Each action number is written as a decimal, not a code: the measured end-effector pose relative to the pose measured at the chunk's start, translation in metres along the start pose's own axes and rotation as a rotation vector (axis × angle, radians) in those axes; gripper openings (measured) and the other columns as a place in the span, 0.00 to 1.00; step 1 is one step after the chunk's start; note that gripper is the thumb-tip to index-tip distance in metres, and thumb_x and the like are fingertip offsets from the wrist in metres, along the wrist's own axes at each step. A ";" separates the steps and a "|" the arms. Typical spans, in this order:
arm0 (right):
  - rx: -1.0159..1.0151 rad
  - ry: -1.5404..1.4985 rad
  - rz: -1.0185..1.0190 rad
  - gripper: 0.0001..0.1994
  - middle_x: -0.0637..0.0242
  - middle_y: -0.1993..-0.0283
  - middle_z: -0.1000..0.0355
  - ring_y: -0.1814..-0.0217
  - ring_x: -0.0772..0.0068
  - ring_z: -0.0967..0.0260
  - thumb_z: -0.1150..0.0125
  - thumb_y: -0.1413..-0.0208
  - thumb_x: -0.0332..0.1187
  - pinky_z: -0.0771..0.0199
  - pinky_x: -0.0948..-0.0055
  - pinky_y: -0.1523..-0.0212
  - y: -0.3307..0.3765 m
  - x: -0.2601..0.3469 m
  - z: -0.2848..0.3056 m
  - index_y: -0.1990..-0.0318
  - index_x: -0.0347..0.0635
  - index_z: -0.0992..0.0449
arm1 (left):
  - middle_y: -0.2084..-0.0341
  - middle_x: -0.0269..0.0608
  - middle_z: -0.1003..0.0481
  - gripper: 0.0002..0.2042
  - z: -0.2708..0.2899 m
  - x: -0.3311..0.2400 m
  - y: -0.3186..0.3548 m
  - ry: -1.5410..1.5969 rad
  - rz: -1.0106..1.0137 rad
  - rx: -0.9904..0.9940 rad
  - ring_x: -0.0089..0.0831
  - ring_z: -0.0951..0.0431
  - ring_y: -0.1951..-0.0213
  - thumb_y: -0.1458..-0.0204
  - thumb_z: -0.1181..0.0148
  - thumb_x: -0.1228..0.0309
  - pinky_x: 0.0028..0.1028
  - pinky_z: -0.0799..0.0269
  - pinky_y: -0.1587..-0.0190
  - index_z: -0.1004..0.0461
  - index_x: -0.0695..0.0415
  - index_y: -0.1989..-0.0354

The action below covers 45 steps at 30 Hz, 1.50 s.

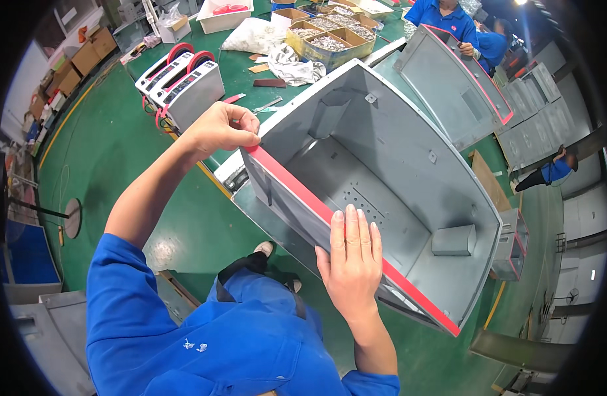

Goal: Apply red sealant or gasket tape to the rim of a metal electrical enclosure.

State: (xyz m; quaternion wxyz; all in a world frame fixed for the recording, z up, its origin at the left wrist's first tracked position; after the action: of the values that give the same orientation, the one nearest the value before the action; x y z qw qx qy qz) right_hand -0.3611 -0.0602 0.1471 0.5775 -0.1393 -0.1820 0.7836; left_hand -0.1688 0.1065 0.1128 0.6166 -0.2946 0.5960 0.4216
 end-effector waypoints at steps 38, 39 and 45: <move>-0.043 -0.065 -0.001 0.27 0.49 0.45 0.40 0.42 0.51 0.43 0.43 0.57 0.32 0.45 0.57 0.43 0.004 -0.005 0.009 0.47 0.32 0.38 | 0.73 0.35 0.32 0.06 -0.039 -0.057 0.104 0.067 -0.293 0.076 0.19 0.33 0.71 0.60 0.38 0.79 0.18 0.37 0.69 0.31 0.60 0.81; -0.082 -0.109 0.006 0.26 0.48 0.45 0.40 0.42 0.51 0.43 0.45 0.57 0.31 0.45 0.57 0.43 0.006 -0.007 0.012 0.47 0.32 0.38 | 0.73 0.35 0.32 0.06 -0.044 -0.039 0.112 0.079 -0.263 0.062 0.19 0.33 0.71 0.59 0.39 0.80 0.18 0.37 0.69 0.31 0.60 0.80; -0.330 -0.441 0.110 0.20 0.47 0.50 0.37 0.46 0.48 0.40 0.47 0.57 0.26 0.40 0.55 0.48 0.013 0.008 0.038 0.53 0.30 0.35 | 0.72 0.36 0.31 0.04 -0.069 0.066 0.138 0.468 -0.093 -0.183 0.19 0.33 0.71 0.56 0.41 0.79 0.20 0.36 0.70 0.30 0.61 0.77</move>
State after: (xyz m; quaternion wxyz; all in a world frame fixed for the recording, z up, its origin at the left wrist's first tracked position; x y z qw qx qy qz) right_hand -0.3911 -0.0605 0.1748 0.4502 -0.0673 -0.4203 0.7849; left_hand -0.3264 0.1231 0.0589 0.4517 -0.4658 0.6676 0.3652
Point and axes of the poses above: each hand's wrist, its own y-axis away from the middle knuckle, its own z-axis out of the back of the hand, x = y × z, the point moved 9 cm from there along -y, towards the middle knuckle
